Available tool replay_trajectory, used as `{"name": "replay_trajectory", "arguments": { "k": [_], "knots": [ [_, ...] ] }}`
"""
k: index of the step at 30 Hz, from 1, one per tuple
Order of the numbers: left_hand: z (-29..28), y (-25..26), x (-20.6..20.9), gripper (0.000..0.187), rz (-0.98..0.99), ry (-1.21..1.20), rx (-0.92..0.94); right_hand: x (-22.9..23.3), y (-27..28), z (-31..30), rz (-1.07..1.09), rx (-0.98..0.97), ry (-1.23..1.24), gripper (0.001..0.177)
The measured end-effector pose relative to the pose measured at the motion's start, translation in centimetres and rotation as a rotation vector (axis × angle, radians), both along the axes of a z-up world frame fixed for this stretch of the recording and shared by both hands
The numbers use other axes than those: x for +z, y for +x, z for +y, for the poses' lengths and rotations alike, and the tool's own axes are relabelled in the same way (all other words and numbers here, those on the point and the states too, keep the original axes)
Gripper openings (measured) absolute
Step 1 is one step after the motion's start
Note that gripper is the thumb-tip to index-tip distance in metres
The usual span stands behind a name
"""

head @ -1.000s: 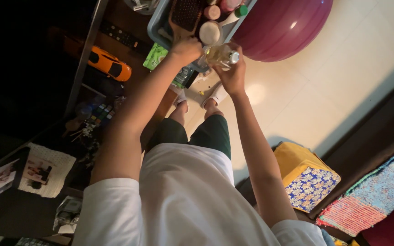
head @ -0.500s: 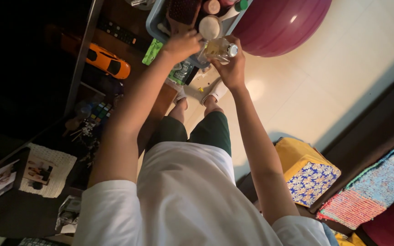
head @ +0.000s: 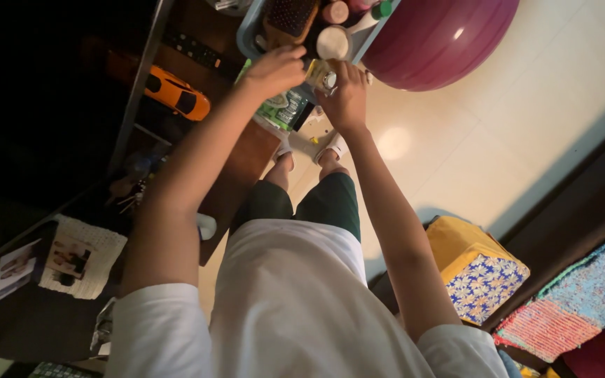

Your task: The recorder organizes various personal care and cosmetic items into a plastic tray.

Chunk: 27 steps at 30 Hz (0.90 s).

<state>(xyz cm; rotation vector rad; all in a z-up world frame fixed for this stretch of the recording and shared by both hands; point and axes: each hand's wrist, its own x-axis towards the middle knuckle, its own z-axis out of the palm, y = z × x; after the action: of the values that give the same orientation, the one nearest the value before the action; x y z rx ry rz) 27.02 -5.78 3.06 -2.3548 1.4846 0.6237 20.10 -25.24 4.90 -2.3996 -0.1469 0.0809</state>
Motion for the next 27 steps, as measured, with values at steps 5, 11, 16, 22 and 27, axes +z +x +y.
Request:
{"name": "replay_trajectory", "arguments": {
  "k": [5,11,16,22,27],
  "knots": [
    [-2.0,0.3,-6.6,0.02,0.176,0.051,0.168,-0.3,0.3,0.7,-0.088,0.071,-0.127,0.068],
    [-3.1,0.6,-4.6,0.047,0.226,0.215,0.113,-1.2,-0.2,1.2,-0.05,0.028,-0.206,0.073],
    [-3.1,0.6,-6.3,0.057,0.201,0.276,0.065,-1.5,-0.5,1.6,-0.088,-0.005,-0.277,0.074],
    [-3.7,0.1,-8.7,0.074,-0.373,0.735,-0.539,-0.6,0.3,1.7,-0.08,0.013,-0.187,0.073],
    [-2.7,-0.8,-14.5,0.059,-0.141,0.409,-0.091,-1.3,0.3,1.4,-0.05,0.023,-0.19,0.069]
  ]
}}
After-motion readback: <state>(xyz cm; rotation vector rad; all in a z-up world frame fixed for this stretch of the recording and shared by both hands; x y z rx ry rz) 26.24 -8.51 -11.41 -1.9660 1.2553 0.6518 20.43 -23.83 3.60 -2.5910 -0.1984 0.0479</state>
